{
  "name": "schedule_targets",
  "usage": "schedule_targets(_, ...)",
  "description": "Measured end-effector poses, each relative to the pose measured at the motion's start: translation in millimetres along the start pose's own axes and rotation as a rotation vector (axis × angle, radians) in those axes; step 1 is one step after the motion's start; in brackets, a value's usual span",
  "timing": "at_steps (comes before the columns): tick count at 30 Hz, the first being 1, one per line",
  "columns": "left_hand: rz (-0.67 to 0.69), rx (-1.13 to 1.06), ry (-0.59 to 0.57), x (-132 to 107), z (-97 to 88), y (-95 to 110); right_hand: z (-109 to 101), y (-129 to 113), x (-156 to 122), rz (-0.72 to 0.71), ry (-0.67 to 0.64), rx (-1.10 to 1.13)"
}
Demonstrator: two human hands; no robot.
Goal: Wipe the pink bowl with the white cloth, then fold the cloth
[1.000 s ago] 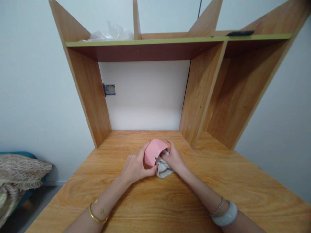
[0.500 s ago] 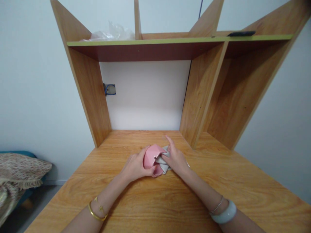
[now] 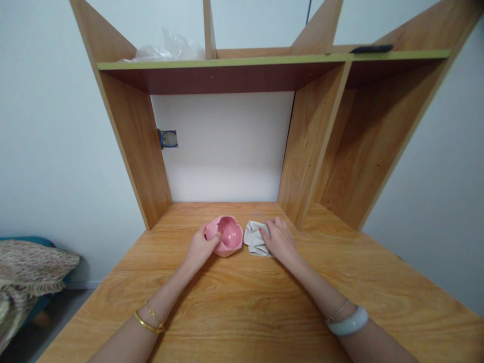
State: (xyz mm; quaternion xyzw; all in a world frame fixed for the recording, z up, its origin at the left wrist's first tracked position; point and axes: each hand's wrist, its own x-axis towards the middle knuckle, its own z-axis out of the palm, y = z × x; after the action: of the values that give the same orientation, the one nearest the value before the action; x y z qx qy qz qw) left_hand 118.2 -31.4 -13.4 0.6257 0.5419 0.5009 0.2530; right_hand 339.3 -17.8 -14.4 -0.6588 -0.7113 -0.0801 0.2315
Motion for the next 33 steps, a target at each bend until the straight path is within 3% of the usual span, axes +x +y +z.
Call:
schedule_targets(5, -0.083, -0.234, 0.08, 4.4, -1.7, -0.9, 2.1, 9.5, 3.6, 0.206, -0.08, -0.023)
schedule_targets(8, -0.111, -0.324, 0.085, 3.6, -1.2, 1.9, 2.6, 12.2, 5.9, 0.2, -0.165, 0.105)
schedule_targets(13, -0.108, -0.375, 0.129, 2.5, -2.1, 6.5, 4.1, 2.7, 2.2, 0.0, -0.239, 0.34)
schedule_targets(19, -0.098, -0.47, 0.135, 2.2, -3.5, 7.8, -6.4, -36.4, -24.9, -0.376, -0.307, 0.575)
schedule_targets(23, -0.111, -0.499, 0.09, 0.8, -1.5, 8.6, -9.7, -55.8, -38.3, -0.476, -0.373, 0.738)
schedule_targets(25, -0.13, -0.492, 0.058, 0.4, 0.2, 8.4, -6.0, -56.3, -37.3, -0.432, -0.314, 0.784)
schedule_targets(29, -0.169, -0.502, -0.015, -0.8, 4.7, 6.9, 5.1, -44.1, -24.4, -0.201, -0.122, 0.829)
schedule_targets(33, -0.158, -0.5, -0.101, -4.7, 9.7, 7.8, 11.1, -34.4, -14.5, -0.035, -0.119, 1.004)
